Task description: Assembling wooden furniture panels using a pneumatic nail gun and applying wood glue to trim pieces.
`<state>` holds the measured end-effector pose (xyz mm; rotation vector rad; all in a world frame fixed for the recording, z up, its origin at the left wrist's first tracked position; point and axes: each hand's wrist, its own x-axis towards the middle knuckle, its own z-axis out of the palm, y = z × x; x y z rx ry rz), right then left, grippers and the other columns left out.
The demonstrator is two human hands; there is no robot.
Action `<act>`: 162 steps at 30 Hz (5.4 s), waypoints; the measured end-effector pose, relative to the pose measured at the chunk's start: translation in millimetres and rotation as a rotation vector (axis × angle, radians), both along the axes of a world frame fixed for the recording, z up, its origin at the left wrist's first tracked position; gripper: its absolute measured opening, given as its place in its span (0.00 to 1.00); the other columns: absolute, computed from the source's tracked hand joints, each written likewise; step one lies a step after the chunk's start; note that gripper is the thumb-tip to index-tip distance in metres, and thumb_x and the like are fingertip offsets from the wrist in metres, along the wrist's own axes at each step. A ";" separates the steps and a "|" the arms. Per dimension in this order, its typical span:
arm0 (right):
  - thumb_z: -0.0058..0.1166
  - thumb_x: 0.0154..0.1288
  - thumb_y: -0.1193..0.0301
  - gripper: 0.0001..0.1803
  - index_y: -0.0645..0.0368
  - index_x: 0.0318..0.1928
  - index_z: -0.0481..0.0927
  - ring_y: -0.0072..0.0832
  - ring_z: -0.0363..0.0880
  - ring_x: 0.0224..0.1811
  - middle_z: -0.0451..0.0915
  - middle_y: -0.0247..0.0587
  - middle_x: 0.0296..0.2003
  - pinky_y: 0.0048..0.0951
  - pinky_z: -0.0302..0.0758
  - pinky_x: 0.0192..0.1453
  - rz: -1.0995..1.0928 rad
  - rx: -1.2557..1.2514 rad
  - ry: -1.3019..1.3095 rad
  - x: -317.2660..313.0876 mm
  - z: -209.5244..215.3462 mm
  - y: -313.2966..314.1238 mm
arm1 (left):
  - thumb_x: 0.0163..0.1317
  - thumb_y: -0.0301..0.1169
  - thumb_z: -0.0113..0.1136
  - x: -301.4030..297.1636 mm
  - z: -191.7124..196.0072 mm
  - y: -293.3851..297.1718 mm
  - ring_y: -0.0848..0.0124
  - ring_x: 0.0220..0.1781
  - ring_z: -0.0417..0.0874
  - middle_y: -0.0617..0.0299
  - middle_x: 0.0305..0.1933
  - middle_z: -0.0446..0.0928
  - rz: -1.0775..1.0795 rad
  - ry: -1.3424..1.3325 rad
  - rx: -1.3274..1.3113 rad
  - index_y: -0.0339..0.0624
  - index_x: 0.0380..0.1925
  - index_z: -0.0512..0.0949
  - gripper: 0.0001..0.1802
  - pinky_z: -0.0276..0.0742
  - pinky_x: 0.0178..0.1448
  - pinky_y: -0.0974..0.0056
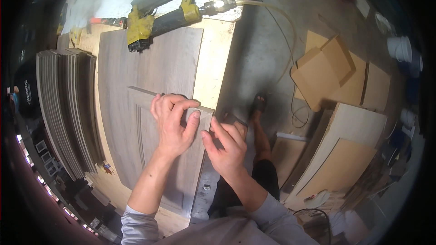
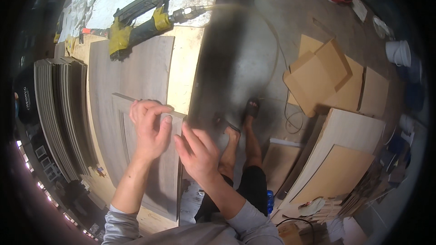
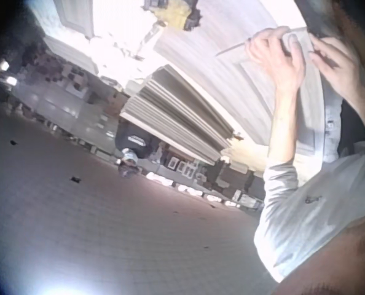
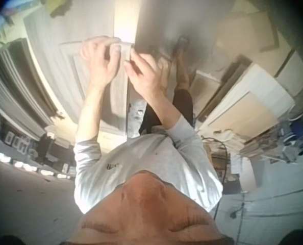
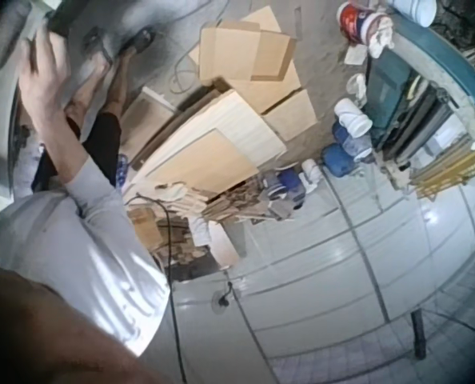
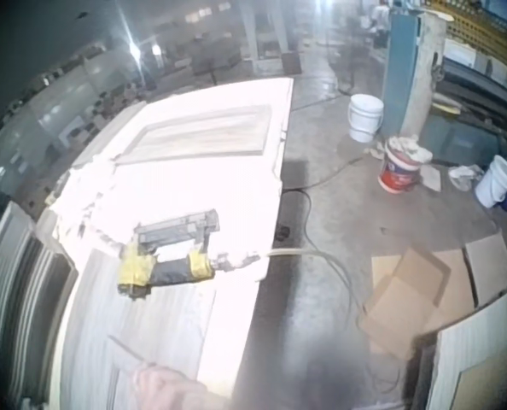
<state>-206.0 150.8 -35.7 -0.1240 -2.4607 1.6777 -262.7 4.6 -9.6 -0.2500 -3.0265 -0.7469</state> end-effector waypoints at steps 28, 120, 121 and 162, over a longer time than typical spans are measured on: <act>0.64 0.63 0.75 0.17 0.55 0.53 0.86 0.39 0.84 0.45 0.84 0.43 0.45 0.36 0.80 0.49 0.006 -0.132 0.015 -97.0 12.1 46.9 | 0.48 0.46 0.75 15.9 13.6 10.3 0.40 0.74 0.60 0.47 0.62 0.66 0.036 -0.082 -0.021 0.44 0.57 0.73 0.38 0.49 0.78 0.32; 0.72 0.59 0.63 0.55 0.64 0.79 0.51 0.18 0.83 0.36 0.80 0.54 0.55 0.18 0.79 0.41 0.217 -1.216 -0.345 24.7 -41.6 134.5 | 0.44 0.53 0.74 27.5 -5.7 1.9 0.46 0.59 0.67 0.49 0.50 0.64 -0.118 -0.055 -0.135 0.39 0.51 0.71 0.40 0.37 0.78 0.27; 0.73 0.59 0.63 0.57 0.63 0.79 0.49 0.21 0.82 0.34 0.77 0.59 0.58 0.20 0.79 0.39 0.168 -1.213 -0.381 40.6 -37.5 120.2 | 0.44 0.53 0.74 28.6 -5.7 0.0 0.46 0.59 0.67 0.49 0.50 0.64 -0.125 -0.050 -0.134 0.39 0.51 0.71 0.40 0.36 0.78 0.28; 0.72 0.53 0.65 0.55 0.65 0.76 0.53 0.22 0.80 0.28 0.83 0.53 0.48 0.22 0.77 0.33 0.217 -1.243 -0.384 51.5 -59.3 156.8 | 0.46 0.56 0.76 100.7 -4.0 11.7 0.53 0.62 0.74 0.55 0.51 0.71 -0.470 -0.163 -0.031 0.46 0.46 0.77 0.34 0.49 0.73 0.22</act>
